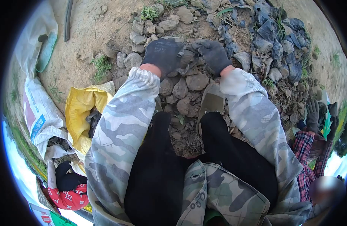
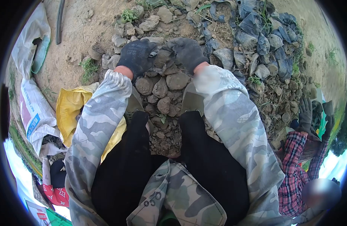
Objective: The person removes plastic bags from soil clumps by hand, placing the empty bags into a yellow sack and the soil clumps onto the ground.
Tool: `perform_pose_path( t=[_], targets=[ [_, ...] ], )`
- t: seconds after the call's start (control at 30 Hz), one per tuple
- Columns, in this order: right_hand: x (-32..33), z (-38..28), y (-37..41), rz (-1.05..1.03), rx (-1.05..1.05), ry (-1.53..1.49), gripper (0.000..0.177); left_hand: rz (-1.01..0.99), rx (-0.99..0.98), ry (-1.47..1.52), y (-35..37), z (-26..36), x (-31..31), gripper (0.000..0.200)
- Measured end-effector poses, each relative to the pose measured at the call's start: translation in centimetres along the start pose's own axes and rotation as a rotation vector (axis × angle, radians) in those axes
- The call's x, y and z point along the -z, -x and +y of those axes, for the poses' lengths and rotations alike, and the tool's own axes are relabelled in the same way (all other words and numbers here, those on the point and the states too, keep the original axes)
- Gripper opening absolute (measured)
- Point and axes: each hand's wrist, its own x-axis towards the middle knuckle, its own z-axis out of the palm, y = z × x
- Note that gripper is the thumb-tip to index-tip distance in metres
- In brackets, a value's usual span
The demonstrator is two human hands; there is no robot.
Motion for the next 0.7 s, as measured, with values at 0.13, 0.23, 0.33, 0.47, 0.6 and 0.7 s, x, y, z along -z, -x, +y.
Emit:
perform_pose_path(
  t=[0.13,0.23,0.33,0.47,0.6,0.7],
  targets=[
    [1.1,0.9,0.3,-0.084,-0.241,-0.008,0.03,0.126,0.119,0.25,0.6,-0.7,-0.4,0.032],
    [0.7,2.1,0.4,-0.155,0.032,0.668,0.032,0.111,0.165,0.271,0.8,-0.8,-0.6,0.035],
    [0.8,2.6,-0.2,-0.205,-0.488,0.277,0.031,0.171,0.213,0.247,1.6,-1.7,-1.8,0.032],
    [2.5,2.5,0.8,-0.097,-0.26,0.404,0.031,0.148,0.322,0.329,2.7,-3.6,-2.9,0.038],
    [2.4,4.6,-0.3,0.112,-0.211,0.061,0.038,0.341,0.289,0.382,1.9,-3.9,-2.6,0.033],
    [1.7,6.2,-0.7,0.216,-0.198,-0.243,0.038,0.45,0.277,0.422,1.6,-3.8,-1.8,0.031]
  ],
)
